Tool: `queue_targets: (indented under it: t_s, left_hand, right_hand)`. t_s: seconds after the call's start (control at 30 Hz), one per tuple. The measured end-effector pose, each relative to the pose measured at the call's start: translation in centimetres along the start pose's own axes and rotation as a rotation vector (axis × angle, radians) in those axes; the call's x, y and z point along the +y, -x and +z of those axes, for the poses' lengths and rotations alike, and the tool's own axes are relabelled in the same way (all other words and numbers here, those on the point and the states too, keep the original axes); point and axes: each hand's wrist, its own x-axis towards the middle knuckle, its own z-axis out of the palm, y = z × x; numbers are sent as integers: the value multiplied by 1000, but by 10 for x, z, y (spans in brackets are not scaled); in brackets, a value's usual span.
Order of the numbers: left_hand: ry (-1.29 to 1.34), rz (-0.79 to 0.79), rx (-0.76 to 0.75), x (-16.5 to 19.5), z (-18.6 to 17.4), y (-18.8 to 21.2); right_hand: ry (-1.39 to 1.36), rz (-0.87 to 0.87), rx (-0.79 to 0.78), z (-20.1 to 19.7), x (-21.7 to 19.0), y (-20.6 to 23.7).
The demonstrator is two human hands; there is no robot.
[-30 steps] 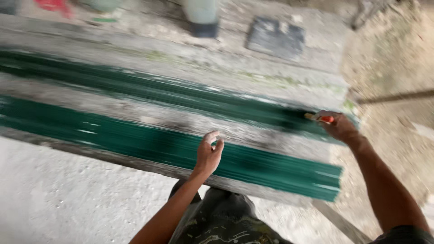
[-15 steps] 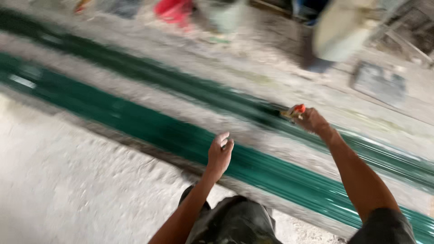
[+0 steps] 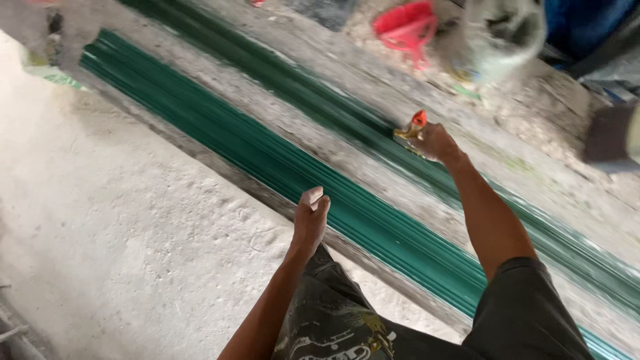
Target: The person wipes a white plaster-like paste along green corrugated mold strips using a sponge, then mixes more paste in a large bowl by hand and spreads the paste over the mold surfaces with their hand, coating the strips.
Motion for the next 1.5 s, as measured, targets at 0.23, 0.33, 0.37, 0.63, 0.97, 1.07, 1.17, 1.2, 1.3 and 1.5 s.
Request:
queue_targets:
  t_s: [0.23, 0.33, 0.37, 0.63, 0.97, 1.07, 1.17, 1.2, 1.3, 1.5]
  left_hand:
    - [141, 80, 45, 24, -125, -106]
    - [158, 80, 50, 20, -172, -164]
    - [149, 84, 40, 22, -190, -185]
    - [90, 57, 78, 86, -358, -330]
    - [246, -44, 275, 86, -491, -360]
    - [217, -95, 278, 82, -507, -363]
    - [138, -112, 250, 86, -514, -368]
    - [109, -106, 234, 89, -513, -371]
    - [142, -125, 189, 101, -502, -380]
    - [158, -52, 29, 118, -459, -385]
  right_hand:
    - [110, -155, 68, 13, -147, -140]
    - [-28, -96, -63, 21, -212, -191]
    - [-65, -102, -80, 22, -238, -211]
    - [-119, -207, -3, 49, -434, -400]
    - [-402, -380, 66, 87, -643, -559]
    - [-827, -326, 98, 93, -687, -582]
    - [-854, -279, 101, 100, -698, -597]
    - [-563, -307, 163, 104, -689, -594]
    - [-23, -261, 207, 107, -638, -561]
    - [-40, -336, 327, 115, -397, -349]
